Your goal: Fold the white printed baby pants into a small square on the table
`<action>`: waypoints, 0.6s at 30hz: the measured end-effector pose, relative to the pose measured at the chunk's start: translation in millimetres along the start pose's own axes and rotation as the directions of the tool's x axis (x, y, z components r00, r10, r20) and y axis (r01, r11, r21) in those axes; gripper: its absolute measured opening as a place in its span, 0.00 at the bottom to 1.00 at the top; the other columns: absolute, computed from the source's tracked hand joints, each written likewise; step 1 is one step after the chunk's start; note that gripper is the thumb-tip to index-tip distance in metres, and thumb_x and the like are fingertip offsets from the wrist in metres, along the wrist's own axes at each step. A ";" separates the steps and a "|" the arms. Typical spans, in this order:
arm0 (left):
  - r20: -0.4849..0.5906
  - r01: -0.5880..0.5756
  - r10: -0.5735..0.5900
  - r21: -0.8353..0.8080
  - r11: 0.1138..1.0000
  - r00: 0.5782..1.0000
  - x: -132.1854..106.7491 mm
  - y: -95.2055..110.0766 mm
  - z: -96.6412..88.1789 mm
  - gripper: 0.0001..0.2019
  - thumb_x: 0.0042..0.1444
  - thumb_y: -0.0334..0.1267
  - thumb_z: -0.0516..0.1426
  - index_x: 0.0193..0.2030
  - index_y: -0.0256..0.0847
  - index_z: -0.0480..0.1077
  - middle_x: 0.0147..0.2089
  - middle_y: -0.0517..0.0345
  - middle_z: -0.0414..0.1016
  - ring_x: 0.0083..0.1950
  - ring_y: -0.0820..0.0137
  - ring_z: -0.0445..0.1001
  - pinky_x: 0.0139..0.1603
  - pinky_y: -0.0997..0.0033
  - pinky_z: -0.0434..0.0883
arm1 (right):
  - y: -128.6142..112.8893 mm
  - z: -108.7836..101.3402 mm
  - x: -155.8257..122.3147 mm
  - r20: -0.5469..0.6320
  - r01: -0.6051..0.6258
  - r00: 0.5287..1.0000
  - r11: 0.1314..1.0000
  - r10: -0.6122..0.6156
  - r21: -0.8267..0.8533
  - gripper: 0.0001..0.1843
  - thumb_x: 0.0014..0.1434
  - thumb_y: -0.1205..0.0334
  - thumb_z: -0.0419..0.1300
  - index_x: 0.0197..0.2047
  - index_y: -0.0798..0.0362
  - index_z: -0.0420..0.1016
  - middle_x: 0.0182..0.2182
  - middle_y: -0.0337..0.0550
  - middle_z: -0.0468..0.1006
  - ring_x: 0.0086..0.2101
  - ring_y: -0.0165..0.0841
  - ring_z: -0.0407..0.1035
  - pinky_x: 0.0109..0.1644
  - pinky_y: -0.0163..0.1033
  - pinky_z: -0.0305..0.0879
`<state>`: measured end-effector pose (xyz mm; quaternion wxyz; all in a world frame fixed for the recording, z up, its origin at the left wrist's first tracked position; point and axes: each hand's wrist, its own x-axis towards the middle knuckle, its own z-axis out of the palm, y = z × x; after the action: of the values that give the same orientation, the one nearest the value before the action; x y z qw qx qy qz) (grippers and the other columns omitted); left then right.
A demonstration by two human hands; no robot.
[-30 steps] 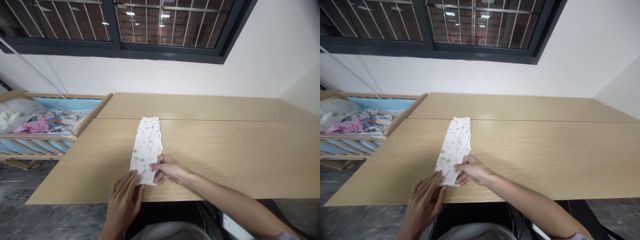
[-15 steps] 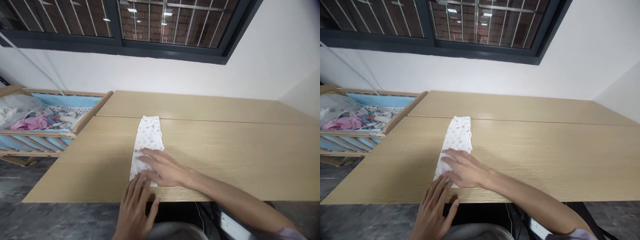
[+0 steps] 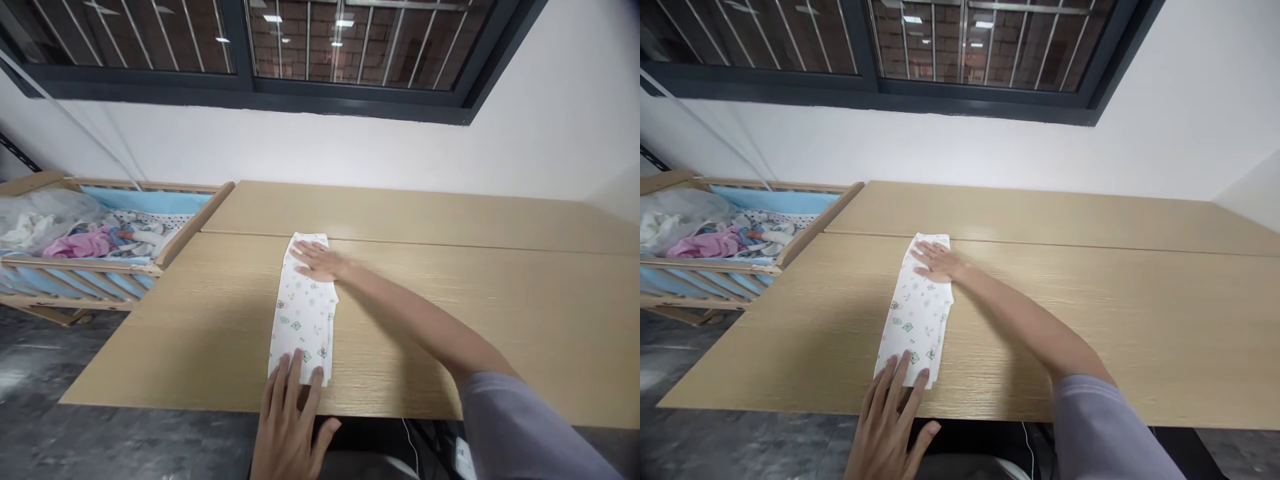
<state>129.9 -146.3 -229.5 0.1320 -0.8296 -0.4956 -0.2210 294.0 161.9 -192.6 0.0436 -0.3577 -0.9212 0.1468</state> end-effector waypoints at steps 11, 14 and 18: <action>-0.021 -0.077 0.075 -0.139 0.987 0.997 11.2 -28.9 -14.2 0.26 0.66 0.39 0.55 0.69 0.35 0.62 0.66 0.42 0.71 0.68 0.56 0.67 0.62 0.58 0.72 | -16.5 -14.2 -13.1 -0.303 0.066 0.951 0.998 -0.064 -0.004 0.29 0.71 0.58 0.50 0.71 0.58 0.59 0.73 0.58 0.52 0.72 0.45 0.45 0.74 0.56 0.45; -0.036 -0.126 0.121 -0.250 0.960 0.992 15.0 -53.0 -20.3 0.21 0.67 0.38 0.56 0.64 0.35 0.66 0.60 0.45 0.77 0.63 0.61 0.73 0.61 0.62 0.74 | -67.3 -13.6 -69.8 -0.341 0.200 0.929 0.969 -0.142 0.144 0.21 0.72 0.57 0.49 0.61 0.57 0.71 0.63 0.55 0.71 0.61 0.40 0.66 0.66 0.51 0.64; -0.043 -0.254 0.252 -0.253 0.933 0.967 7.7 -68.2 -22.2 0.14 0.66 0.39 0.59 0.56 0.40 0.73 0.58 0.49 0.79 0.61 0.60 0.74 0.59 0.61 0.75 | -120.5 8.2 -157.8 -0.125 0.378 0.923 0.917 -0.363 0.129 0.26 0.70 0.47 0.53 0.62 0.56 0.72 0.59 0.49 0.76 0.61 0.38 0.68 0.67 0.48 0.64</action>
<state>67.8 -117.8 -206.4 0.0533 -0.8953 -0.3513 -0.2686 331.5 -30.5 -160.1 0.1431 -0.1792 -0.9552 0.1872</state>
